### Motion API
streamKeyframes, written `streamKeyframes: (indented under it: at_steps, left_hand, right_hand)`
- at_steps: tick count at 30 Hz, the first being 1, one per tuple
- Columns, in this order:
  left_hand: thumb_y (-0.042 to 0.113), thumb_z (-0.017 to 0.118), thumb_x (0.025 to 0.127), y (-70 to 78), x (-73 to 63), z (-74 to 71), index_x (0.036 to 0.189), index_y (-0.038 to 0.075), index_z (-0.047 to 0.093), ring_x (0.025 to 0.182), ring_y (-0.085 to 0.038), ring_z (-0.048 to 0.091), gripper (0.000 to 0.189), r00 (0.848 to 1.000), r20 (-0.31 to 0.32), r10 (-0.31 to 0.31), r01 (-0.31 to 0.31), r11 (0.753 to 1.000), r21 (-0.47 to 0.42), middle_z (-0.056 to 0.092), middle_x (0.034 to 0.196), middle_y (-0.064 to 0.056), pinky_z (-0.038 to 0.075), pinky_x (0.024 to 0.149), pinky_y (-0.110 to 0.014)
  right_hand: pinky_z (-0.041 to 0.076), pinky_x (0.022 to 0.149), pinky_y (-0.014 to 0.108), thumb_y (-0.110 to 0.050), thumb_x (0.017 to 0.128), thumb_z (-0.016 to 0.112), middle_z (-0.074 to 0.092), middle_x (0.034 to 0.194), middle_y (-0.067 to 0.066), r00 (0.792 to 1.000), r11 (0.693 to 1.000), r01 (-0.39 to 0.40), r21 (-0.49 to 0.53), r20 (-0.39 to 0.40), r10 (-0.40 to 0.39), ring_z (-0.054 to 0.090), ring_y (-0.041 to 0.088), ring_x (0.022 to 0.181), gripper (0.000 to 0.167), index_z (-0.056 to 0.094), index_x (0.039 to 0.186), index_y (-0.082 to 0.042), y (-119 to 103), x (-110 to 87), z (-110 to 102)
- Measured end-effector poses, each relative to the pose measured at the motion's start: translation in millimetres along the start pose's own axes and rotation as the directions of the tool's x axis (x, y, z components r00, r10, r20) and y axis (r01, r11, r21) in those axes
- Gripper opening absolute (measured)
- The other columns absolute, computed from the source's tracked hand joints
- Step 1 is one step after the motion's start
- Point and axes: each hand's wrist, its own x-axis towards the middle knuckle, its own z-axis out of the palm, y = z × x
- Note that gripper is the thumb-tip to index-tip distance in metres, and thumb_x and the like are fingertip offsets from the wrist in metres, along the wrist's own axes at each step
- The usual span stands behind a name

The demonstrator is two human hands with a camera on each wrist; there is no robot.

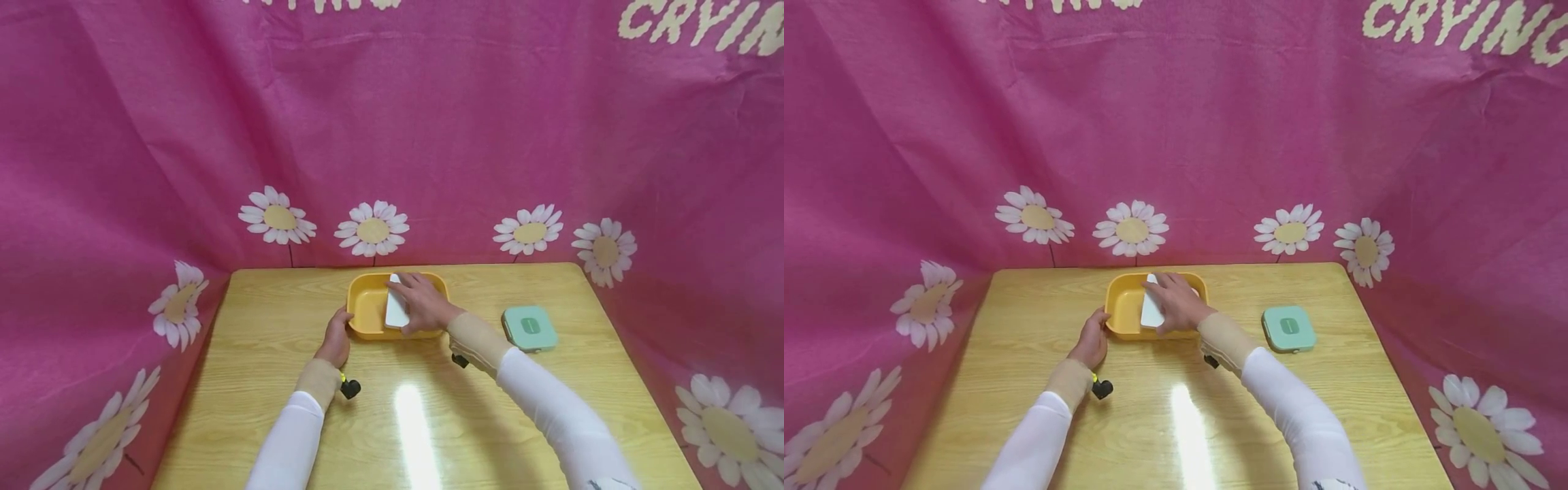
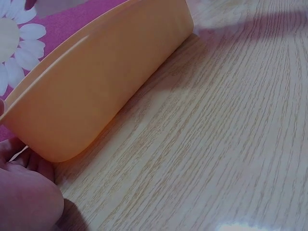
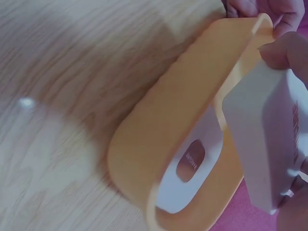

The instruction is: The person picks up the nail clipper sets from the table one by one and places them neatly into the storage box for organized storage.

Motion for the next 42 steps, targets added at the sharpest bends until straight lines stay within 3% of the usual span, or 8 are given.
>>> streamKeyframes:
  at_steps: [7, 12, 19, 23, 29, 33, 35, 42]
  left_hand:
    - [0.008, 0.034, 0.098, -1.8, 0.9, -0.8, 0.153, -0.011, 0.035, 0.134, -0.033, 0.042, 0.059, 1.0, 0.018, 0.013, -0.013, 1.0, 0.007, 0.043, 0.149, -0.028, 0.031, 0.115, -0.037]
    - [0.007, 0.033, 0.098, -3.2, 1.2, -2.4, 0.153, -0.011, 0.036, 0.131, -0.034, 0.044, 0.058, 1.0, 0.018, 0.009, -0.009, 1.0, 0.012, 0.043, 0.149, -0.029, 0.032, 0.113, -0.037]
    - [0.008, 0.033, 0.097, -2.3, -2.1, -3.8, 0.151, -0.013, 0.037, 0.134, -0.037, 0.042, 0.058, 1.0, 0.007, 0.026, -0.026, 1.0, 0.006, 0.042, 0.15, -0.031, 0.031, 0.114, -0.038]
    - [0.008, 0.033, 0.097, -3.9, -7.2, -2.8, 0.151, -0.013, 0.036, 0.135, -0.034, 0.042, 0.058, 1.0, 0.007, 0.028, -0.028, 0.999, 0.015, 0.041, 0.153, -0.031, 0.032, 0.114, -0.036]
    - [0.007, 0.035, 0.097, -6.2, -10.9, -0.5, 0.148, -0.013, 0.042, 0.124, -0.023, 0.049, 0.055, 0.998, 0.003, 0.057, -0.057, 0.997, 0.046, 0.051, 0.144, -0.026, 0.036, 0.107, -0.03]
    - [0.006, 0.035, 0.098, -6.8, -10.5, 0.5, 0.149, -0.012, 0.042, 0.126, -0.023, 0.048, 0.055, 0.998, 0.003, 0.055, -0.055, 0.997, 0.047, 0.053, 0.14, -0.021, 0.034, 0.107, -0.028]
    - [0.005, 0.035, 0.098, -7.0, -10.6, 1.3, 0.149, -0.012, 0.042, 0.127, -0.024, 0.047, 0.055, 0.999, 0.002, 0.051, -0.051, 0.998, 0.041, 0.052, 0.142, -0.022, 0.034, 0.108, -0.028]
    - [0.005, 0.035, 0.097, -5.1, -11.5, 2.2, 0.147, -0.013, 0.043, 0.117, -0.02, 0.051, 0.053, 0.999, -0.014, 0.051, -0.051, 0.998, 0.041, 0.051, 0.141, -0.024, 0.037, 0.104, -0.028]
  right_hand:
    - [0.027, 0.124, 0.056, -0.031, 0.067, 0.099, 0.032, 0.166, 0.025, 0.996, 0.998, -0.056, 0.028, 0.067, 0.054, 0.032, 0.043, 0.151, 0.109, 0.045, 0.159, -0.009, -5.0, 19.5, 3.1]
    - [0.025, 0.126, 0.054, -0.033, 0.068, 0.099, 0.028, 0.169, 0.022, 0.99, 0.997, -0.072, 0.024, 0.123, 0.068, 0.028, 0.041, 0.153, 0.111, 0.041, 0.161, -0.011, -4.4, 32.0, 9.3]
    - [0.024, 0.126, 0.053, -0.028, 0.069, 0.099, 0.027, 0.169, 0.022, 0.987, 0.993, -0.1, 0.056, 0.133, 0.092, 0.027, 0.043, 0.154, 0.109, 0.043, 0.16, -0.012, -4.9, 51.1, 16.6]
    - [0.026, 0.126, 0.053, -0.027, 0.069, 0.099, 0.024, 0.171, 0.021, 0.985, 0.991, -0.108, 0.082, 0.143, 0.096, 0.026, 0.043, 0.154, 0.107, 0.043, 0.16, -0.013, -7.1, 55.4, 22.0]
    - [0.03, 0.124, 0.052, -0.033, 0.067, 0.1, 0.031, 0.167, 0.023, 0.989, 0.998, -0.055, 0.02, 0.135, 0.052, 0.033, 0.043, 0.15, 0.108, 0.046, 0.158, -0.012, -12.3, 58.4, 33.9]
    - [0.032, 0.123, 0.05, -0.036, 0.068, 0.099, 0.034, 0.165, 0.022, 0.987, 0.998, -0.06, -0.003, 0.149, 0.06, 0.035, 0.041, 0.149, 0.109, 0.043, 0.159, -0.013, -15.7, 60.8, 41.4]
    - [0.032, 0.124, 0.048, -0.038, 0.07, 0.098, 0.033, 0.166, 0.021, 0.982, 0.997, -0.08, -0.019, 0.17, 0.082, 0.034, 0.04, 0.149, 0.113, 0.038, 0.162, -0.011, -16.7, 62.6, 44.8]
    - [0.024, 0.128, 0.045, -0.043, 0.074, 0.093, 0.036, 0.163, 0.027, 0.985, 0.994, 0.004, -0.109, 0.173, 0.015, 0.034, 0.04, 0.152, 0.12, 0.027, 0.159, 0.009, -12.7, 66.2, 57.7]
